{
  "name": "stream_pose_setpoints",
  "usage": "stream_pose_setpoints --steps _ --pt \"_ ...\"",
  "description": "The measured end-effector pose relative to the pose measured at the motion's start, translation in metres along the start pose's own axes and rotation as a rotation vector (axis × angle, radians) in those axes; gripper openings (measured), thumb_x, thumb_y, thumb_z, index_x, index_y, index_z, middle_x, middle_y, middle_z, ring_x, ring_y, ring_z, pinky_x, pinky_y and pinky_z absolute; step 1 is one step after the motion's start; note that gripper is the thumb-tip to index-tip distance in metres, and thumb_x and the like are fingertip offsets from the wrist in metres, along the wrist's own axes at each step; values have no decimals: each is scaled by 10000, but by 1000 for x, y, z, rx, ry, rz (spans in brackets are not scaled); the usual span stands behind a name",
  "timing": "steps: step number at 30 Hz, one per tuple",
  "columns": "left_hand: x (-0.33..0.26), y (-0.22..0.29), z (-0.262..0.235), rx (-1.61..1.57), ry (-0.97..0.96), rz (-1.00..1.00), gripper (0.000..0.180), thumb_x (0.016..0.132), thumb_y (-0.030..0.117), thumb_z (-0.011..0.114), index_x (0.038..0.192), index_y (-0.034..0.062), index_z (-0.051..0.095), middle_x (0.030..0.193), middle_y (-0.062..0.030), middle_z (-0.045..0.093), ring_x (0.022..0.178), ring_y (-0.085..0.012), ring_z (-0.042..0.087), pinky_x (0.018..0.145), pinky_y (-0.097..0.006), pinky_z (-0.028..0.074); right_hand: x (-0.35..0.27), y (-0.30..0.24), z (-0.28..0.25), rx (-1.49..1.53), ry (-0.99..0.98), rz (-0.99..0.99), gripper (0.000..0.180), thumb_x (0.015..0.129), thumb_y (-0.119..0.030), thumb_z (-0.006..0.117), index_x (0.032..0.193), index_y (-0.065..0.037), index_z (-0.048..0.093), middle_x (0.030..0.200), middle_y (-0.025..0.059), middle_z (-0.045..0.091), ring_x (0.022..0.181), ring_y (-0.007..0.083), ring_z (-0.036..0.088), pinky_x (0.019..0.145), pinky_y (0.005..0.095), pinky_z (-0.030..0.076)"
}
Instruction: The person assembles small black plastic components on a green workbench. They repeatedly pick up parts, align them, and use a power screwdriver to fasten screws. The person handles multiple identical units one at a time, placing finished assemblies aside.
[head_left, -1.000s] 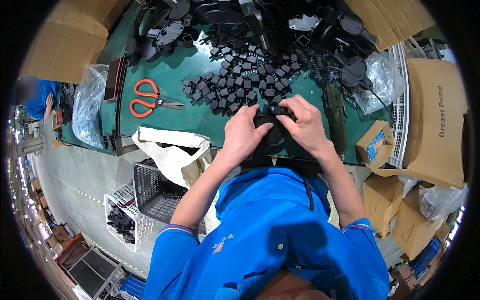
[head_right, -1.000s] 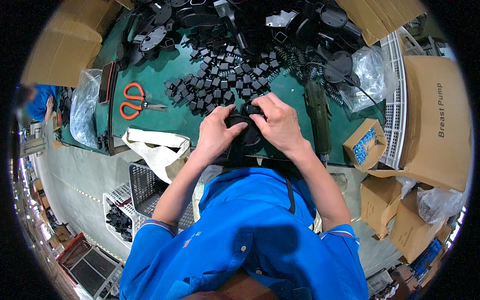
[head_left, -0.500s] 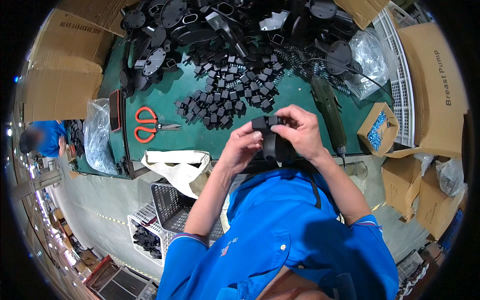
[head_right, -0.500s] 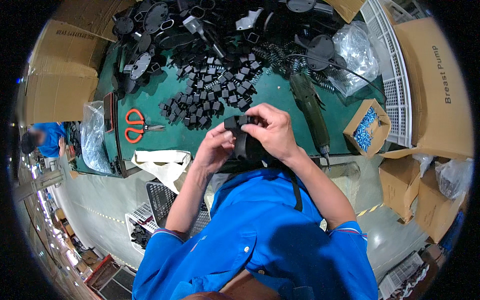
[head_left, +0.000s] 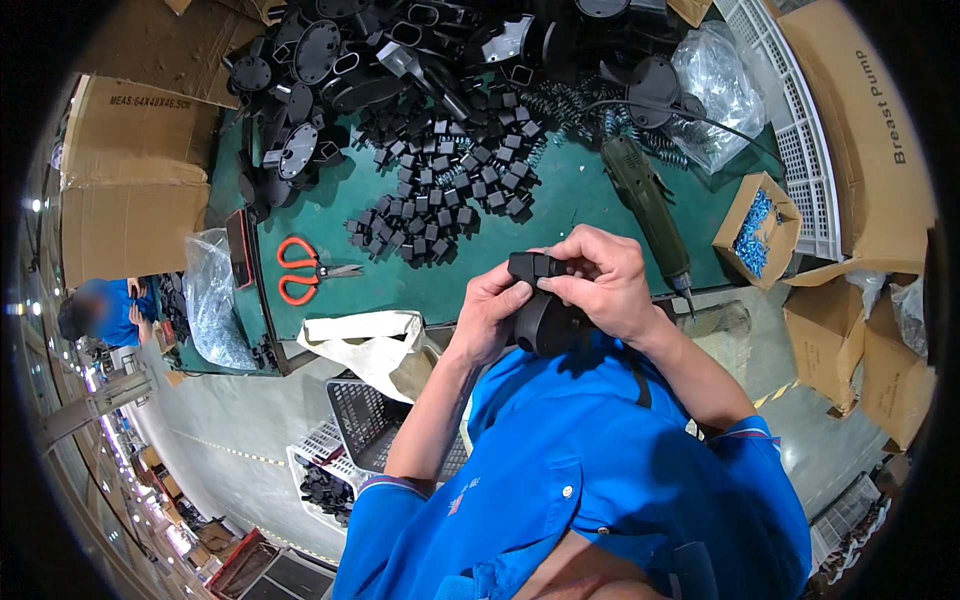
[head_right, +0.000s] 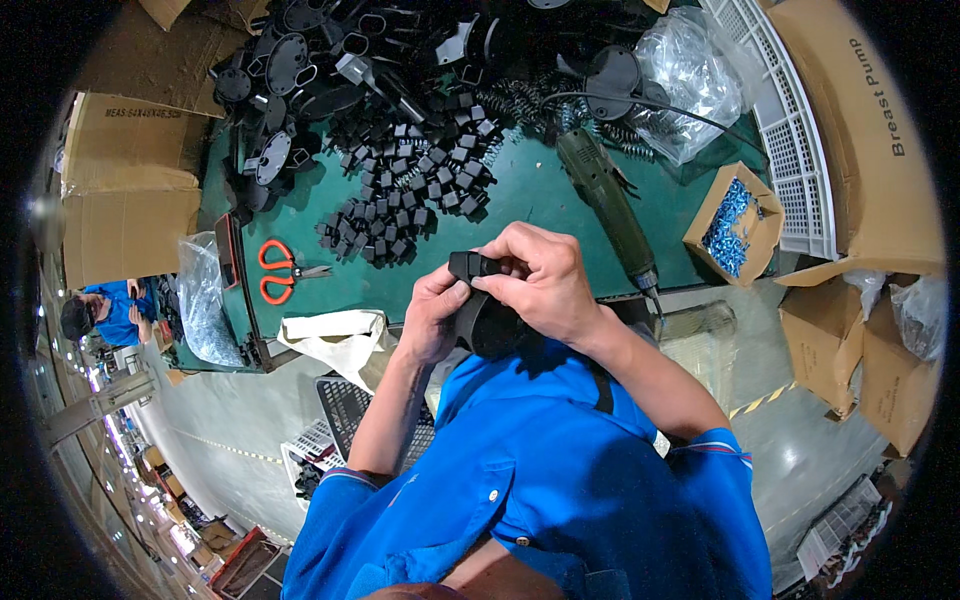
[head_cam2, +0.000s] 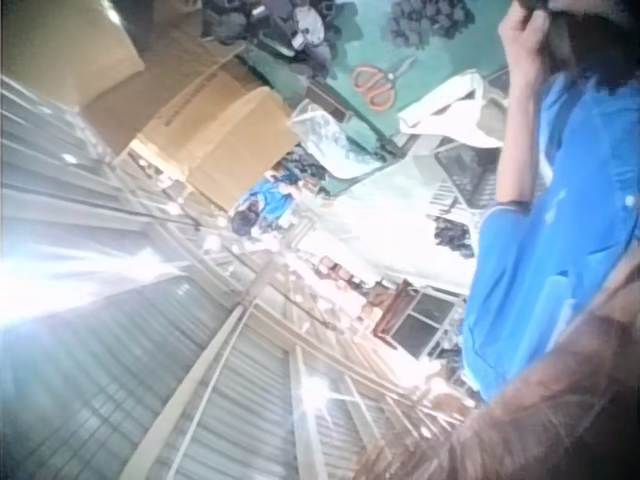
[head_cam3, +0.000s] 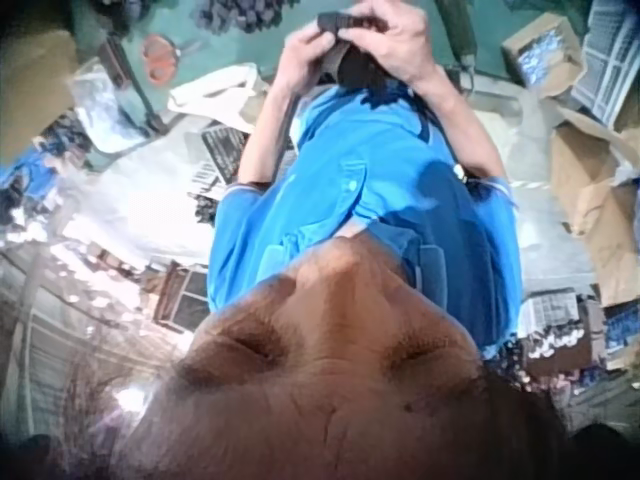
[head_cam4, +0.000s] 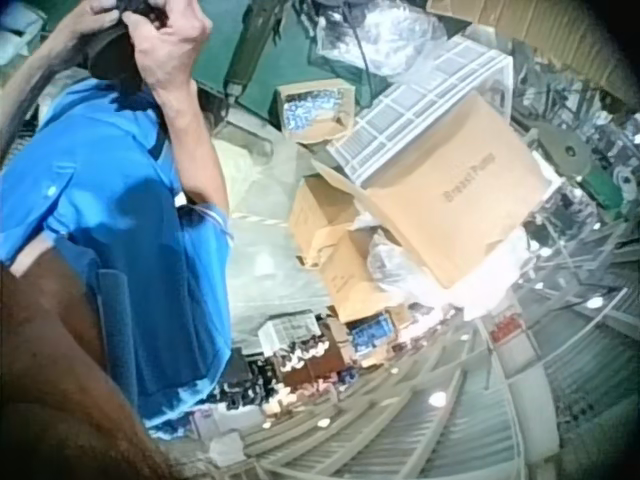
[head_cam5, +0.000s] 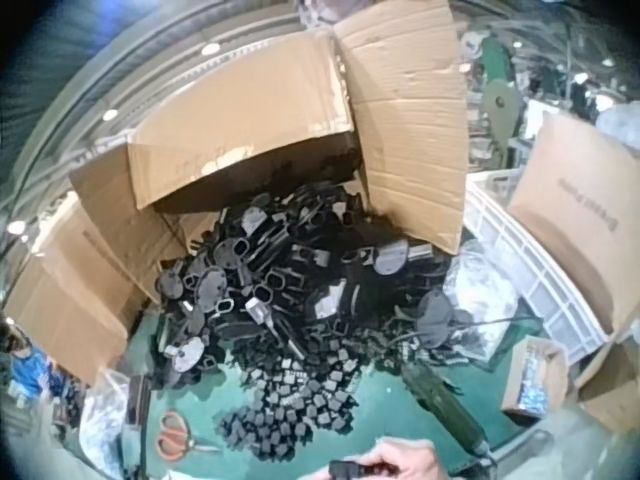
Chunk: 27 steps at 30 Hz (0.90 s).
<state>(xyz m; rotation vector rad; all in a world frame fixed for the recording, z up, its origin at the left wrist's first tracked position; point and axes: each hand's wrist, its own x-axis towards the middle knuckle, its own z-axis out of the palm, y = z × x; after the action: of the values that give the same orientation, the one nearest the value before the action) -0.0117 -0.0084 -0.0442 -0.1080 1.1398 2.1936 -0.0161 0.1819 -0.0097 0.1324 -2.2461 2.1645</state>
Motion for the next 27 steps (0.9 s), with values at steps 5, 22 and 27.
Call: stream_pose_setpoints --steps 5,22,27 --pt "-3 21 21 265 164 25 278 895 135 671 1129 -15 674 1000 -22 631 921 -126 604 836 -269 490 -7 6 -4 307 -2 254 117 771 56 735 858 42 658 798 48 655 618 54 593 524 211 458" --pt "33 -15 19 1657 266 520 475 768 237 728 1191 48 623 1060 -89 598 1061 -298 525 927 -432 370 -20 79 -13 -692 28 -165 248 767 -5 632 1003 -76 658 866 82 598 708 320 637 580 407 514" --pt "34 -8 19 1659 125 433 439 779 267 730 1149 56 620 1039 -77 587 1068 -264 517 899 -448 340 -19 78 -21 -757 -84 -192 270 777 6 620 1033 -76 639 855 100 563 703 318 627 574 409 511"
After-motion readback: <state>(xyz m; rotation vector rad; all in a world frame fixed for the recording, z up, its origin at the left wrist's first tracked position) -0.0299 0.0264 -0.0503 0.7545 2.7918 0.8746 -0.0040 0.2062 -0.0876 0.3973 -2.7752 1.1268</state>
